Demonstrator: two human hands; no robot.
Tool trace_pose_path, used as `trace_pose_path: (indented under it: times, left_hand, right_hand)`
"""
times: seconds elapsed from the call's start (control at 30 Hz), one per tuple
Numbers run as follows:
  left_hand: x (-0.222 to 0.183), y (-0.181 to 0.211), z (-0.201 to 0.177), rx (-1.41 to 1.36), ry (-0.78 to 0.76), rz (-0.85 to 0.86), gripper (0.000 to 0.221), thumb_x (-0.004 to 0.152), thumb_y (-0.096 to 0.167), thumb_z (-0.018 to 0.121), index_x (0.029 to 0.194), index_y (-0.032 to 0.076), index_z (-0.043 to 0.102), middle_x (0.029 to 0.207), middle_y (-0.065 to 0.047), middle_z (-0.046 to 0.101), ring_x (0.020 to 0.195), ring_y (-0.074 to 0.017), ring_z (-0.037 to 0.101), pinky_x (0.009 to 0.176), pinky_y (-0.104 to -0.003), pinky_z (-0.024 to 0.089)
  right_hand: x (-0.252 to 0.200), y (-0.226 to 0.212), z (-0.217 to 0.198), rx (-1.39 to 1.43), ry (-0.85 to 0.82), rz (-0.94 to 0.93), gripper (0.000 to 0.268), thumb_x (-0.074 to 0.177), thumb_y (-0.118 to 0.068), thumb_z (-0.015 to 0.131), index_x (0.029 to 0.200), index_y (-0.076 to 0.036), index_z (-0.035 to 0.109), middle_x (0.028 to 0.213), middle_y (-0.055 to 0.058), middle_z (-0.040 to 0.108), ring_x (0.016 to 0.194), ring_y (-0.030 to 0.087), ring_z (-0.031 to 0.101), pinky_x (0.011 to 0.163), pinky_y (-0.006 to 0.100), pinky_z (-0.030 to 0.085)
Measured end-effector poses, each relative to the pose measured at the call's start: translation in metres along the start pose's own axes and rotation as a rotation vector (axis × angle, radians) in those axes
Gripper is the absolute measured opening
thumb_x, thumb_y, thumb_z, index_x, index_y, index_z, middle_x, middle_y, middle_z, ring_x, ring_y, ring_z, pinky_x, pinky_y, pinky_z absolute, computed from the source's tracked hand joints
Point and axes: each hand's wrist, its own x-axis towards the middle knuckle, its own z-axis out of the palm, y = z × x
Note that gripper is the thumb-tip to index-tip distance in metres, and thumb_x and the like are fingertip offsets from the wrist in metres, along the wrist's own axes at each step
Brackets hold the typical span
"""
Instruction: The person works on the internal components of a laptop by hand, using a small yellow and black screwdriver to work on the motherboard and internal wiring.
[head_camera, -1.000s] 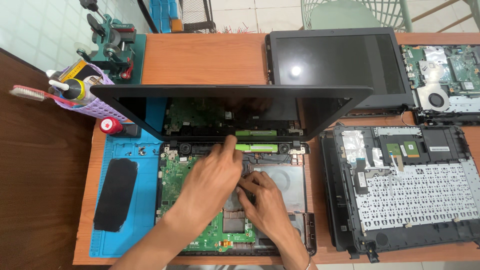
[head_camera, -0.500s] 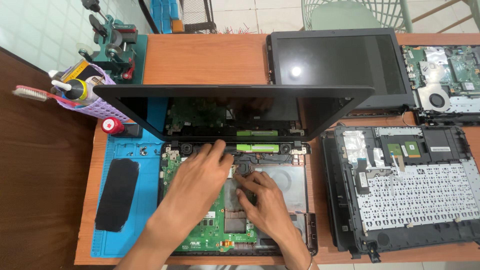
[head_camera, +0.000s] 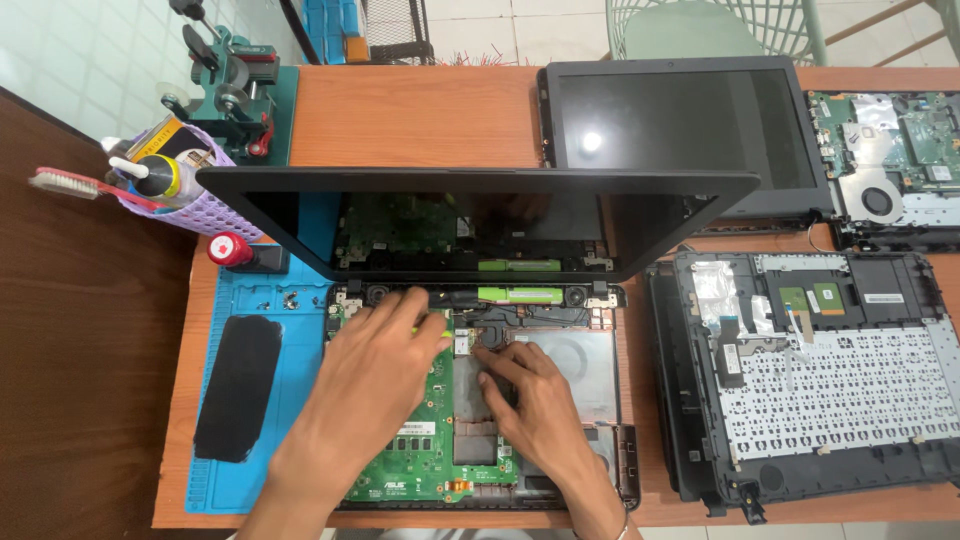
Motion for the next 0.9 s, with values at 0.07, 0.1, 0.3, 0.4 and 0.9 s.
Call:
trace_pose_path:
  times: [0.07,0.1,0.3,0.4,0.9]
  left_hand:
    - [-0.006,-0.003,-0.003,-0.016,-0.014,-0.046,0.014,0.086,0.014,0.07,0.088,0.0,0.069,0.099,-0.014,0.065,0.093,-0.0305,0.065,0.079,-0.044,0.052]
    - [-0.01,-0.005,-0.005,-0.024,-0.021,-0.069,0.018,0.089,0.019,0.071,0.086,0.001,0.069,0.095,-0.012,0.065,0.091,-0.0299,0.065,0.078,-0.044,0.052]
    - [-0.044,-0.027,-0.014,-0.193,0.002,-0.298,0.017,0.087,0.022,0.074,0.086,0.004,0.073,0.082,-0.007,0.064,0.078,-0.0254,0.065,0.07,-0.041,0.053]
    - [-0.065,-0.042,-0.014,-0.225,0.119,-0.327,0.017,0.084,0.02,0.075,0.091,0.004,0.074,0.083,-0.006,0.067,0.077,-0.025,0.066,0.065,-0.04,0.053]
    - [-0.147,-0.114,0.009,-0.273,0.406,-0.764,0.019,0.095,0.014,0.064,0.112,0.008,0.072,0.101,-0.007,0.07,0.086,-0.0254,0.071,0.072,-0.036,0.056]
  right_hand:
    - [0.0,-0.001,-0.001,-0.008,0.001,0.014,0.03,0.088,-0.009,0.068,0.115,-0.002,0.076,0.09,0.011,0.068,0.088,0.027,0.065,0.081,0.039,0.052]
    - [0.0,-0.002,-0.001,-0.013,0.001,0.021,0.03,0.088,-0.009,0.068,0.116,-0.003,0.076,0.09,0.011,0.068,0.088,0.027,0.066,0.081,0.039,0.053]
    - [0.003,-0.017,0.001,-0.11,0.016,0.031,0.033,0.086,-0.012,0.071,0.117,-0.004,0.075,0.091,0.012,0.068,0.086,0.028,0.065,0.077,0.039,0.053]
    - [0.005,-0.03,0.009,-0.115,0.006,-0.044,0.034,0.085,-0.012,0.071,0.119,-0.004,0.075,0.091,0.012,0.069,0.086,0.028,0.065,0.076,0.039,0.053]
    - [0.053,-0.092,0.103,-0.416,-0.205,-0.35,0.051,0.088,-0.027,0.073,0.134,-0.006,0.064,0.095,0.012,0.058,0.09,0.029,0.053,0.078,0.044,0.042]
